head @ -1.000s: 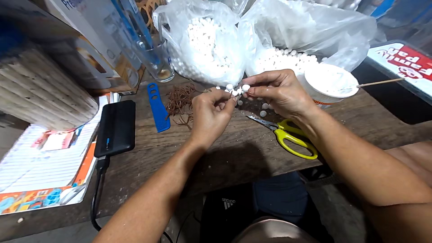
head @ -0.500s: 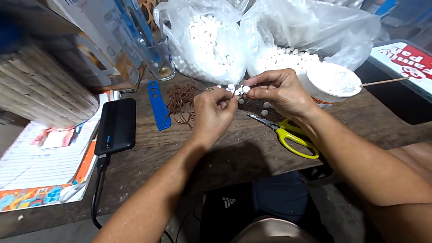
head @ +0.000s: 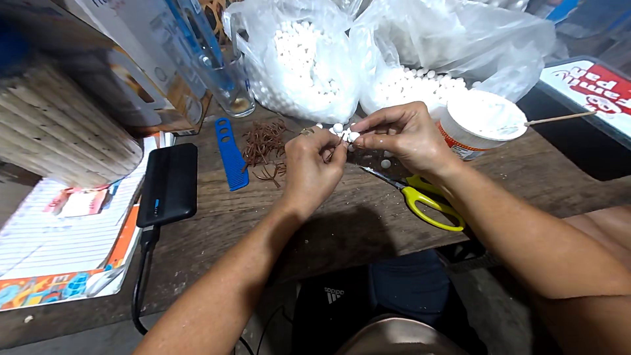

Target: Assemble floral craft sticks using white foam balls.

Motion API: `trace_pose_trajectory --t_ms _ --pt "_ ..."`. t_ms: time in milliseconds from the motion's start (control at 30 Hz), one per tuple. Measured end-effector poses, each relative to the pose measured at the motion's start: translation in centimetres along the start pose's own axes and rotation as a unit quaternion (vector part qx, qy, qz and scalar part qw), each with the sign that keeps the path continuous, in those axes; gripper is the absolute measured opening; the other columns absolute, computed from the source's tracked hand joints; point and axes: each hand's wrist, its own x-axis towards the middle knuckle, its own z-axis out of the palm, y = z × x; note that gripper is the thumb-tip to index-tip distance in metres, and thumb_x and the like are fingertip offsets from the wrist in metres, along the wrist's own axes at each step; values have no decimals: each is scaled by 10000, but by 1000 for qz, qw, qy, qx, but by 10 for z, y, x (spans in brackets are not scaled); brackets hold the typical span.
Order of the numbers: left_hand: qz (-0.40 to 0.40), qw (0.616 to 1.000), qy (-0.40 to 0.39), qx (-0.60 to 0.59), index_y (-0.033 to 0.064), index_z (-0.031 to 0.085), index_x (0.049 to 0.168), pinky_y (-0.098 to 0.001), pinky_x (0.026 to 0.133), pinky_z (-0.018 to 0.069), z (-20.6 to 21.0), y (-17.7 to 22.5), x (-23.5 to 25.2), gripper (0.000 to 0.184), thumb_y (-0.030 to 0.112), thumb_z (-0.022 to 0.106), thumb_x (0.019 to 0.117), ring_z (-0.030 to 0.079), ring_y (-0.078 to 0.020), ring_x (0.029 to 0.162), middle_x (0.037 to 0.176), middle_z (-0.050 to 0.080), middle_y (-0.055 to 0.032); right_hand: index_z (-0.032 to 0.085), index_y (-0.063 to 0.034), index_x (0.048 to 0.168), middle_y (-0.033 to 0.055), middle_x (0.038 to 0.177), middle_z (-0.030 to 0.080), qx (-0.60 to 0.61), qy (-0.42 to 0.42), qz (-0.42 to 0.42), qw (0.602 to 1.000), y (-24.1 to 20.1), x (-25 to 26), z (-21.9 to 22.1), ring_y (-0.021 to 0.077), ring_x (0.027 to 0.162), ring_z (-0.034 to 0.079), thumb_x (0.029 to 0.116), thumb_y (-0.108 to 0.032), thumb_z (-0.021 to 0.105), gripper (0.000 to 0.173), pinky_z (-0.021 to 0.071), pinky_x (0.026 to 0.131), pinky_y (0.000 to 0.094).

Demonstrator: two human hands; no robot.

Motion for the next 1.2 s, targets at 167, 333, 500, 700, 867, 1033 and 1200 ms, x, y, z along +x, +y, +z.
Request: trace_pose_trajectory --t_ms 167,333,500,700,867,1033,1200 --pt "17 1000 0 15 -10 697 823 -140 543 397 1 -1 -1 103 21 669 916 499 -17 586 708 591 -53 740 9 958 -10 889 751 -30 0 -33 999 1 0 0 13 771 707 809 103 737 175 612 757 189" --pt "27 999 -1 25 -15 693 825 -148 557 396 2 -1 -1 103 16 662 918 498 -33 604 722 587 -63 744 23 949 7 904 743 -46 0 -47 998 2 0 2 4 782 698 813 89 745 151 603 759 172" --pt "38 999 5 27 -31 704 838 -157 568 404 3 -2 -1 88 0 663 909 509 -43 605 720 607 -82 741 38 941 23 899 732 -43 -3 -61 997 6 -1 3 12 780 693 812 79 751 136 600 749 171" --pt "15 1000 -1 -5 -22 719 882 -132 597 448 2 -1 -3 66 12 684 926 545 -16 642 775 636 -69 738 29 967 25 892 746 -71 1 -58 996 0 -3 2 6 759 694 837 49 749 132 598 731 169" --pt "-66 994 -46 -74 0 734 975 -146 640 524 -5 -3 1 64 50 704 949 621 -3 684 868 697 -49 708 -10 1183 -5 1041 726 -211 53 -98 971 -38 -57 -37 20 879 696 954 -100 683 247 605 793 193" --pt "-76 990 -51 -111 -33 732 1031 -174 761 551 -3 -3 2 115 29 653 976 658 -34 836 1011 692 -99 700 -232 766 -137 655 682 -115 207 29 971 -16 -123 -99 -4 562 631 895 -71 663 209 560 569 175" --pt "-69 992 -37 -98 -22 738 1012 -149 715 527 0 0 2 98 23 668 960 624 -11 797 974 672 -68 636 -110 1176 -127 790 646 -127 339 44 931 -15 -122 -120 -22 582 589 968 -57 594 218 532 549 154"
